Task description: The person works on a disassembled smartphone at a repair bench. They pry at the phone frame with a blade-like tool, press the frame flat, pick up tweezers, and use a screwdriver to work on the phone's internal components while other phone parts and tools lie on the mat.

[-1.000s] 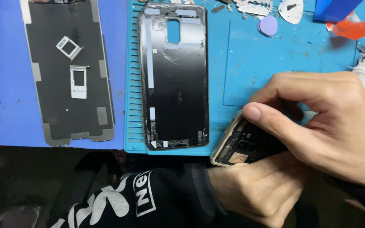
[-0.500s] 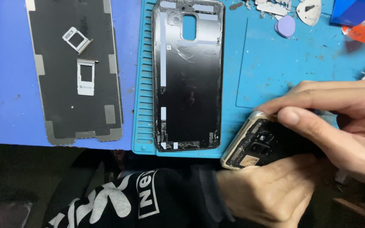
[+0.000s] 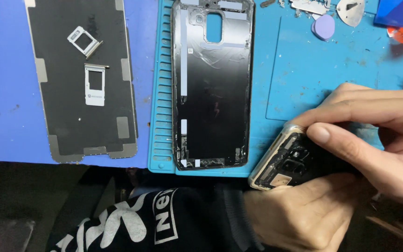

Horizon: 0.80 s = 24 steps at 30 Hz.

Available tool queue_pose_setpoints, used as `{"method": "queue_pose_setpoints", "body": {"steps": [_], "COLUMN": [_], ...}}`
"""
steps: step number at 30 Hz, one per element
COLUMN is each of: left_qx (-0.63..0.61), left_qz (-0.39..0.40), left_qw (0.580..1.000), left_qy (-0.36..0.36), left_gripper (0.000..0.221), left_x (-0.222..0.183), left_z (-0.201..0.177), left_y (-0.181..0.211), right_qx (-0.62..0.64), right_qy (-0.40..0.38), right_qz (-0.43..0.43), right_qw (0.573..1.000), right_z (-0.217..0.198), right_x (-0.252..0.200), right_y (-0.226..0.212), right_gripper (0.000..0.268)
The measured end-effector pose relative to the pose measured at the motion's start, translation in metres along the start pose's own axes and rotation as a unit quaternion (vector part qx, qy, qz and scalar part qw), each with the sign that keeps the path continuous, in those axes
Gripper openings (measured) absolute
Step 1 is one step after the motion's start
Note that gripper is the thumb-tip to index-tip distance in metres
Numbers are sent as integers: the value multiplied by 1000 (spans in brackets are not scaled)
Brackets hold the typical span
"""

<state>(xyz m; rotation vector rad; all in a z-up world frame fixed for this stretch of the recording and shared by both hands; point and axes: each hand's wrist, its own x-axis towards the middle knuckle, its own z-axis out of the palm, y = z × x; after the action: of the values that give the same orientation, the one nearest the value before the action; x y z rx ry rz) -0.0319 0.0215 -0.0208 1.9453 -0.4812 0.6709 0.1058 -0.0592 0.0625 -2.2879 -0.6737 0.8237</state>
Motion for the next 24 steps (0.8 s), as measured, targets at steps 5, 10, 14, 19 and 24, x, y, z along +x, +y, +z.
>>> {"method": "queue_pose_setpoints", "body": {"steps": [5, 10, 14, 19, 24], "left_qx": [17, -28, -119, 0, -12], "left_qz": [23, 23, -70, 24, 24], "left_qw": [1000, 999, 990, 1000, 1000], "left_qy": [2, -1, 3, -15, -13], "left_gripper": [26, 28, 29, 25, 28], "left_x": [2, 2, 6, 1, 3], "left_z": [1, 2, -10, -3, -2], "left_y": [-4, -4, 4, -5, -4], "right_qx": [-67, -54, 18, -95, -43], "right_qy": [30, -7, -33, 6, 2], "right_qz": [-7, -8, 12, -7, -23], "right_qw": [997, 998, 999, 995, 999], "right_z": [4, -1, -7, 0, -1], "right_x": [7, 7, -1, 10, 4], "right_y": [-10, -2, 11, -11, 1], "right_gripper": [7, 18, 26, 5, 14]}}
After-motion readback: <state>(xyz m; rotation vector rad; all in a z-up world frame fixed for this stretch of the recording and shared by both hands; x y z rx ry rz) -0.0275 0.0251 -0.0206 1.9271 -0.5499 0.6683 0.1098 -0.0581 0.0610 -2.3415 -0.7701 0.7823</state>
